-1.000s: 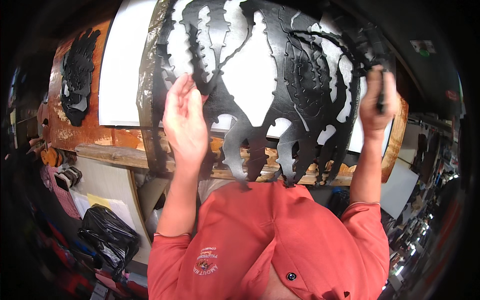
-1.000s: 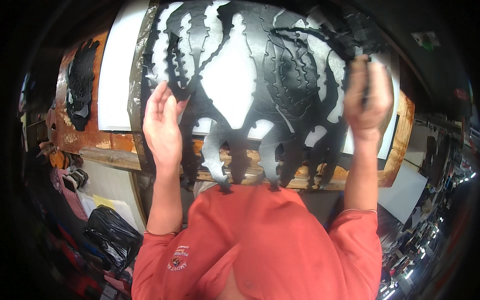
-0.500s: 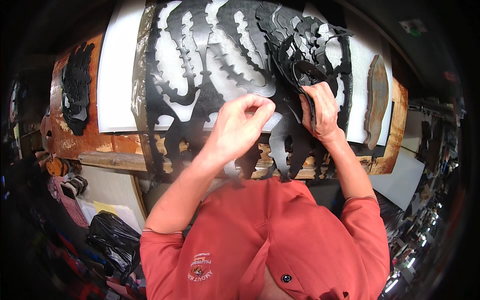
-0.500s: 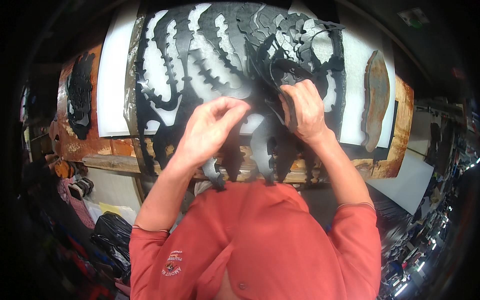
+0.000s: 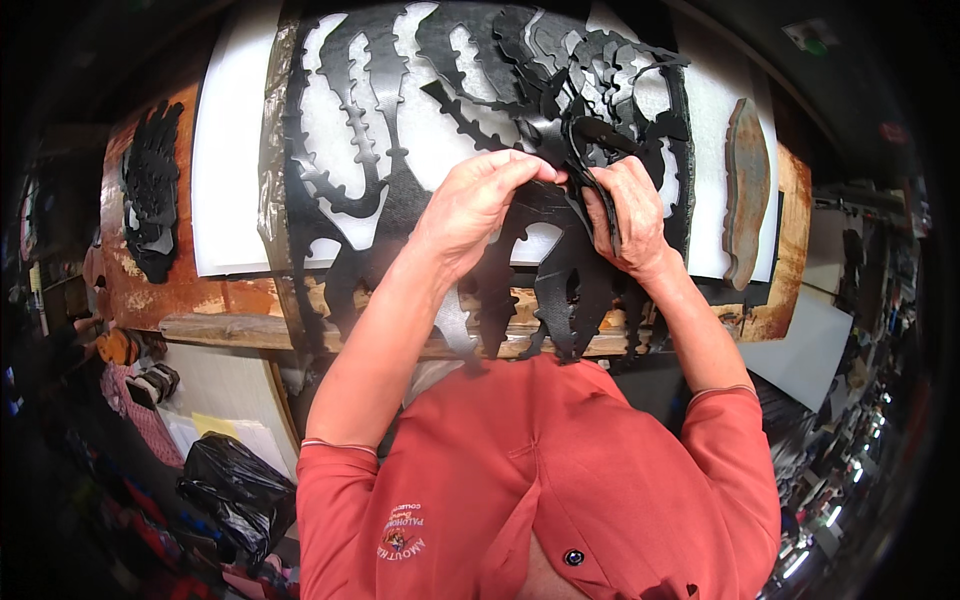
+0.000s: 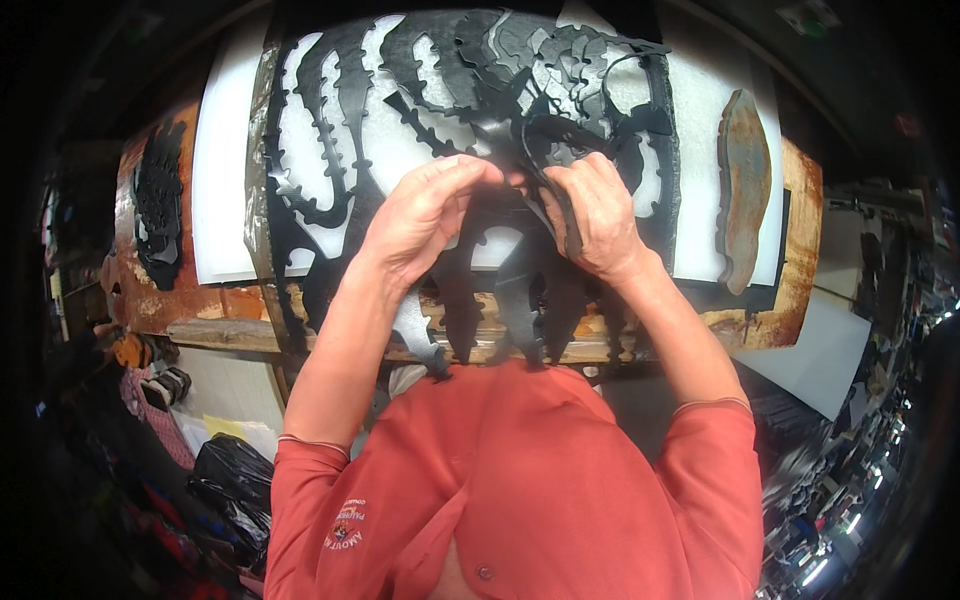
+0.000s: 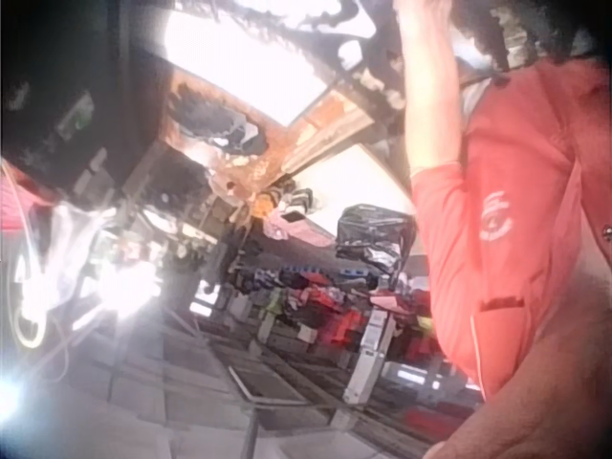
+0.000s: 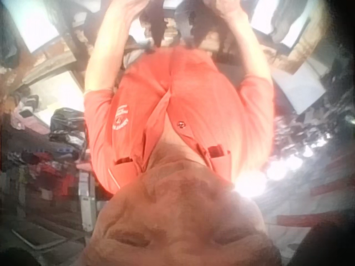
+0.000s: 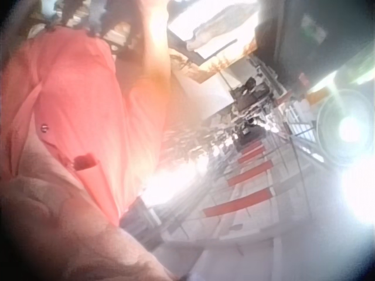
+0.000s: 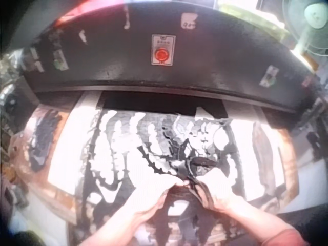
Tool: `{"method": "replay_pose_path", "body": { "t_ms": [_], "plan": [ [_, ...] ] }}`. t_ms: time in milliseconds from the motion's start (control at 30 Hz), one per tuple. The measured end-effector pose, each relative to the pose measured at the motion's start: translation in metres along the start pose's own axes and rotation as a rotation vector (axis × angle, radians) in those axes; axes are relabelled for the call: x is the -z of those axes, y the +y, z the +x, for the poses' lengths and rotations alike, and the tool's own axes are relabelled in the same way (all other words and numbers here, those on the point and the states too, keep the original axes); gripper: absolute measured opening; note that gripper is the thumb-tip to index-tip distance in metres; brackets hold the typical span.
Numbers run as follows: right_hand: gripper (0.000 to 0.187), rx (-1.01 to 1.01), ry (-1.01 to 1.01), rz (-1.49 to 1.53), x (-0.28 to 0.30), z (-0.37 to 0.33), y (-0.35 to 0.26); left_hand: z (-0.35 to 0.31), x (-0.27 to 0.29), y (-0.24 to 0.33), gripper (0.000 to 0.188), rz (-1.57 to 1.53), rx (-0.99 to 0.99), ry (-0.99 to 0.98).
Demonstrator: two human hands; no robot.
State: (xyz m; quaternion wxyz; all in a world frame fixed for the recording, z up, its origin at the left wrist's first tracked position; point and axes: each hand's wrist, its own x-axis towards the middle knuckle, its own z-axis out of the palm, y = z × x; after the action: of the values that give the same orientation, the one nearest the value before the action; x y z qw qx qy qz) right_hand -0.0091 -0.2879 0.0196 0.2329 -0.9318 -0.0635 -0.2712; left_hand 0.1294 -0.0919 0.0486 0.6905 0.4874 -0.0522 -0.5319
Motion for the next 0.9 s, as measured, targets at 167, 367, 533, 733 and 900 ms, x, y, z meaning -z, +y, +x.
{"method": "replay_pose_path", "body": {
  "t_ms": [167, 367, 533, 733, 900],
  "plan": [
    [0.034, -0.017, -0.017, 0.013, 0.002, 0.004, -0.005, 0.010, -0.001, -0.009, 0.024, -0.186, -0.065, -0.045],
    [0.017, -0.468, -0.020, 0.255, 0.020, 0.006, -0.009, -0.018, -0.003, -0.005, 0.025, 0.466, -0.109, 0.184],
    [0.026, -0.809, 0.079, 0.630, 0.032, 0.005, -0.006, -0.054, -0.015, -0.005, 0.025, 0.808, -0.428, 0.370],
    [0.026, -0.787, 0.063, 0.660, 0.029, 0.015, -0.007, -0.035, -0.040, 0.000, 0.049, 0.356, -0.101, 0.183],
    [0.021, -0.768, 0.062, 0.663, 0.016, 0.014, -0.018, 0.011, -0.053, -0.021, 0.058, 0.430, -0.337, 0.238]
  ]
}}
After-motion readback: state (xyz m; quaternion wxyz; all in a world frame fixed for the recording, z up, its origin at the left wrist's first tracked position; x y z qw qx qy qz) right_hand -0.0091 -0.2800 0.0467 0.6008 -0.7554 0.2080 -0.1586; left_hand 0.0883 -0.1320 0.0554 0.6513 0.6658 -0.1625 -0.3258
